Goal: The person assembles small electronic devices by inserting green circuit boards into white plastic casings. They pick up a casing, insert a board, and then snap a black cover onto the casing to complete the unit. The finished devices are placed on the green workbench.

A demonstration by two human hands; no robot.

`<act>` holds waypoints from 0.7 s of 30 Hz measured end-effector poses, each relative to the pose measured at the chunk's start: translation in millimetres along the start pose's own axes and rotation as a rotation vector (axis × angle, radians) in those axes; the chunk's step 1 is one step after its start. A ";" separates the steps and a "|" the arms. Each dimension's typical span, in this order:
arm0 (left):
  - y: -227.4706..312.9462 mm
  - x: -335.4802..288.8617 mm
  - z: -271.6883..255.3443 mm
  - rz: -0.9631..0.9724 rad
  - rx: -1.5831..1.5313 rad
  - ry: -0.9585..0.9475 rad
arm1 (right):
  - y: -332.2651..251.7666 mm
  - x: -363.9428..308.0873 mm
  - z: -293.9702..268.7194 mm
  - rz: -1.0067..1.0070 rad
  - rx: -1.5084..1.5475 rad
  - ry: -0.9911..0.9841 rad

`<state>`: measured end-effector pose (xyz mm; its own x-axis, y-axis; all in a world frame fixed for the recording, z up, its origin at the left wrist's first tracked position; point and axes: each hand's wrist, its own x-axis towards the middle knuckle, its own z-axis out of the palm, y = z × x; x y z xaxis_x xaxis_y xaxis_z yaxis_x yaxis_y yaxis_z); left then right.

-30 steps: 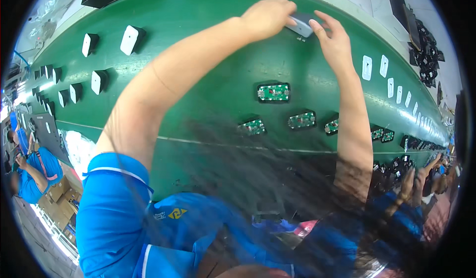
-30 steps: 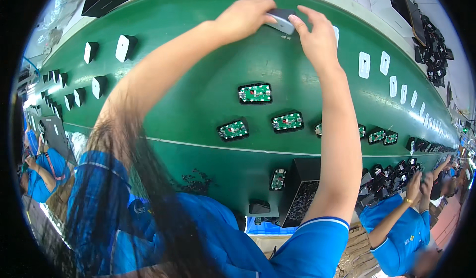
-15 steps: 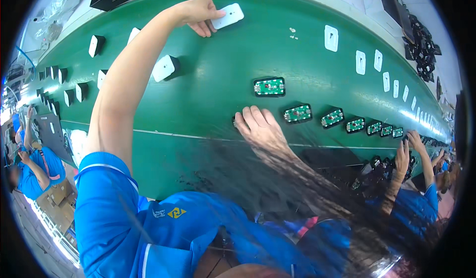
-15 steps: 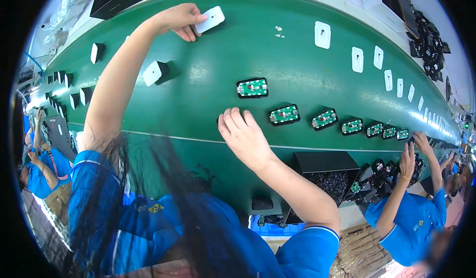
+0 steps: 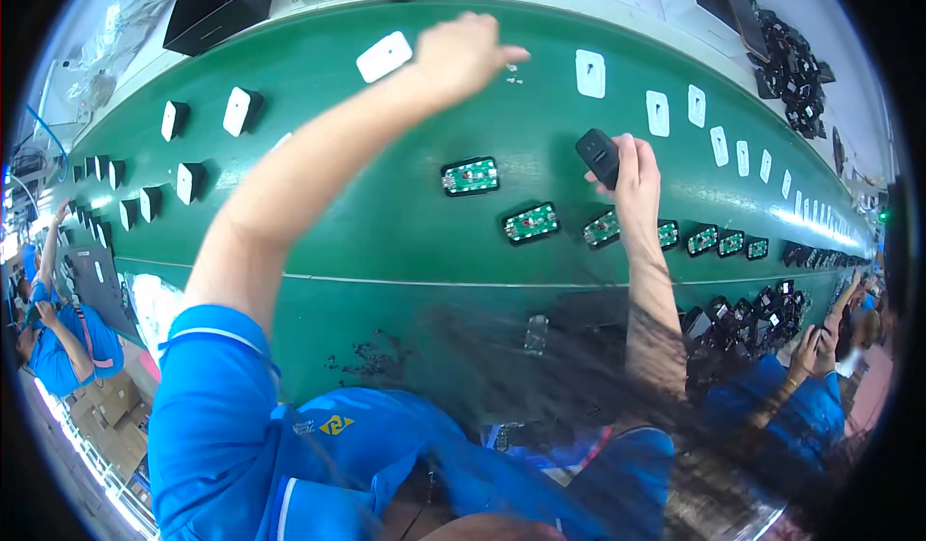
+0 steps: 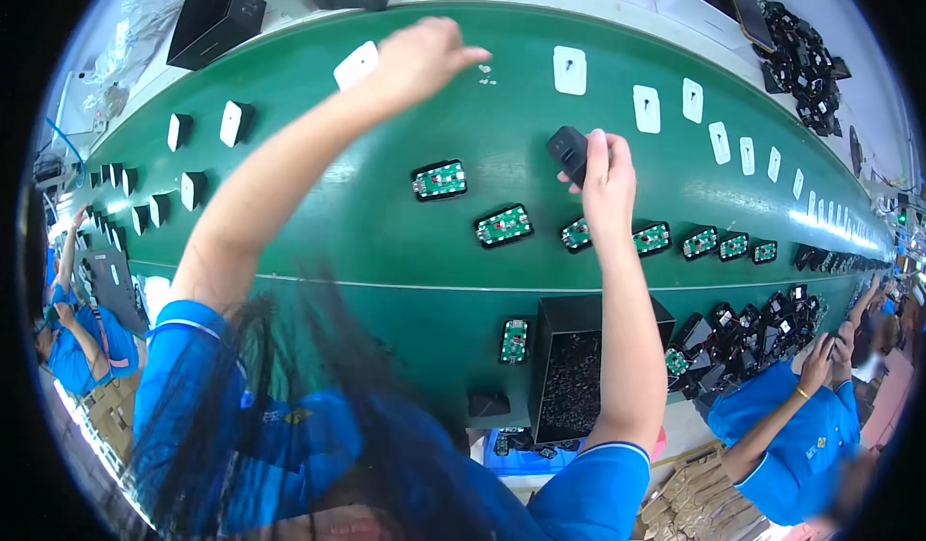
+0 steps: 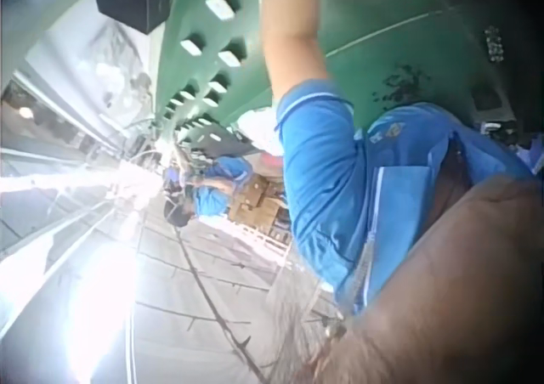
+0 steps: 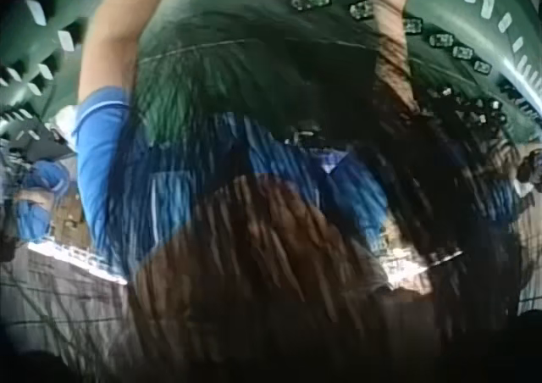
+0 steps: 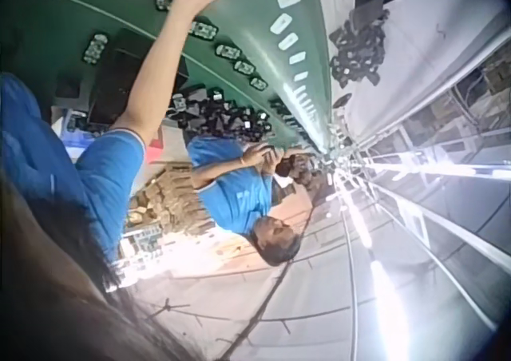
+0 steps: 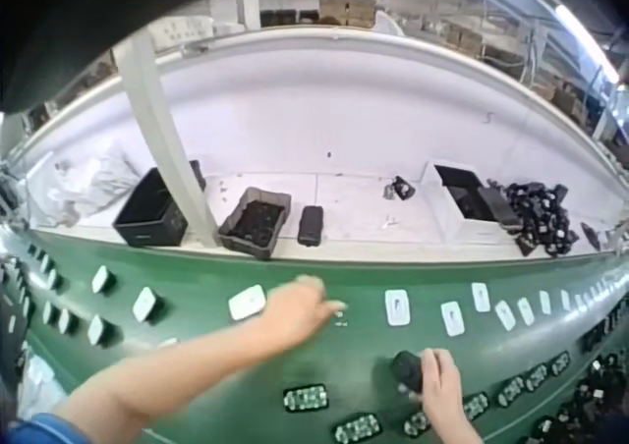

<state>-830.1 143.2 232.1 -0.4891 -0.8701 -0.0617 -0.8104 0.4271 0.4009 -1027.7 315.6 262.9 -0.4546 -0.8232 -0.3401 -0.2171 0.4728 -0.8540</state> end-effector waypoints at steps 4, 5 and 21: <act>77.2 18.6 43.4 -0.070 -0.043 -0.086 | 15.8 45.9 -20.4 0.156 -0.295 0.031; 90.7 24.1 51.6 -0.068 -0.027 -0.073 | 15.4 49.7 -25.5 0.181 -0.382 0.056; 44.8 29.7 68.9 0.570 0.173 0.028 | 27.6 57.5 -41.3 -0.630 -0.718 -0.111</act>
<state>-903.1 153.5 185.3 -0.8559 -0.4966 0.1447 -0.4642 0.8608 0.2086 -1095.5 294.3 236.0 0.0032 -0.9995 0.0320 -0.8874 -0.0176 -0.4606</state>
